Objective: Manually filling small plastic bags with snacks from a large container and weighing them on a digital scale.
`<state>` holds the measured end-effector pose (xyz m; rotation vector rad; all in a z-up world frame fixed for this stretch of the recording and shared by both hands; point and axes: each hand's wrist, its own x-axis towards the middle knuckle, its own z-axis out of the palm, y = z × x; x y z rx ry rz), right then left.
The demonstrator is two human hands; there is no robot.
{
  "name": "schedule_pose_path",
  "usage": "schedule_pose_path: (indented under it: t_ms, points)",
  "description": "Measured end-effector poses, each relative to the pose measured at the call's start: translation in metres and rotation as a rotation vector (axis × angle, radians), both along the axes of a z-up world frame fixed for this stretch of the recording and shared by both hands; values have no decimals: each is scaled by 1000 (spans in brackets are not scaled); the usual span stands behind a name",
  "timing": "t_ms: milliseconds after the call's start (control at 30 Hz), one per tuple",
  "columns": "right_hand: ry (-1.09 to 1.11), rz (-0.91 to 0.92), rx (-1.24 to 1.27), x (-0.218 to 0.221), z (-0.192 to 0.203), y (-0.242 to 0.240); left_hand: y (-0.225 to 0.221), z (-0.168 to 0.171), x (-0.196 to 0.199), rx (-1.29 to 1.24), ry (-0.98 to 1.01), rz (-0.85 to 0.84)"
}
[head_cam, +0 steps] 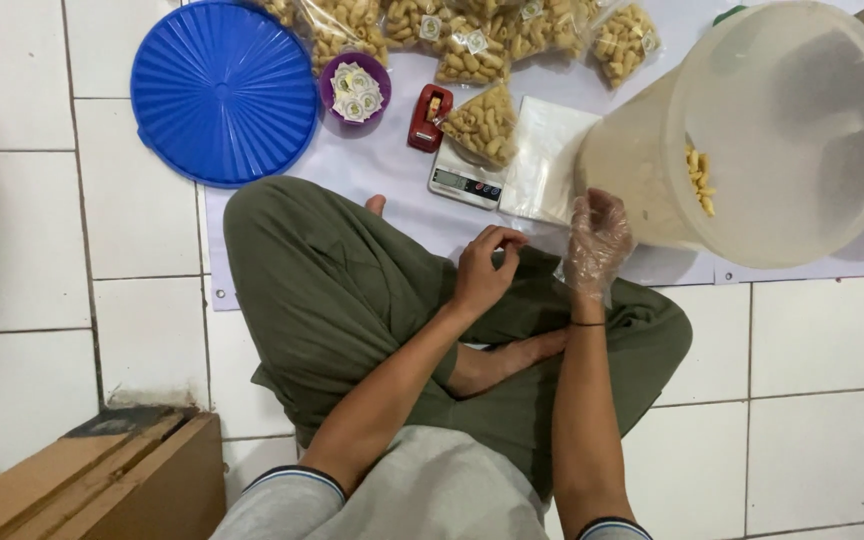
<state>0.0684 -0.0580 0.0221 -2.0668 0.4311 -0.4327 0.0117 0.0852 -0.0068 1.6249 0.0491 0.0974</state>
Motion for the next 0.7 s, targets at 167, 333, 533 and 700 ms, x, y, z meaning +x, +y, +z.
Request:
schedule_pose_path:
  t_ms: [167, 333, 533, 700]
  points:
    - [-48, 279, -140, 27, 6, 6, -6, 6, 19, 88, -34, 69]
    - [-181, 413, -570, 71, -21, 6, 5, 38, 50, 136, -94, 97]
    - [-215, 495, -855, 80, 60, 38, 20, 22, 89, 250, -198, 290]
    - [-452, 556, -687, 55, 142, 58, 73, 48, 104, 68, -154, 145]
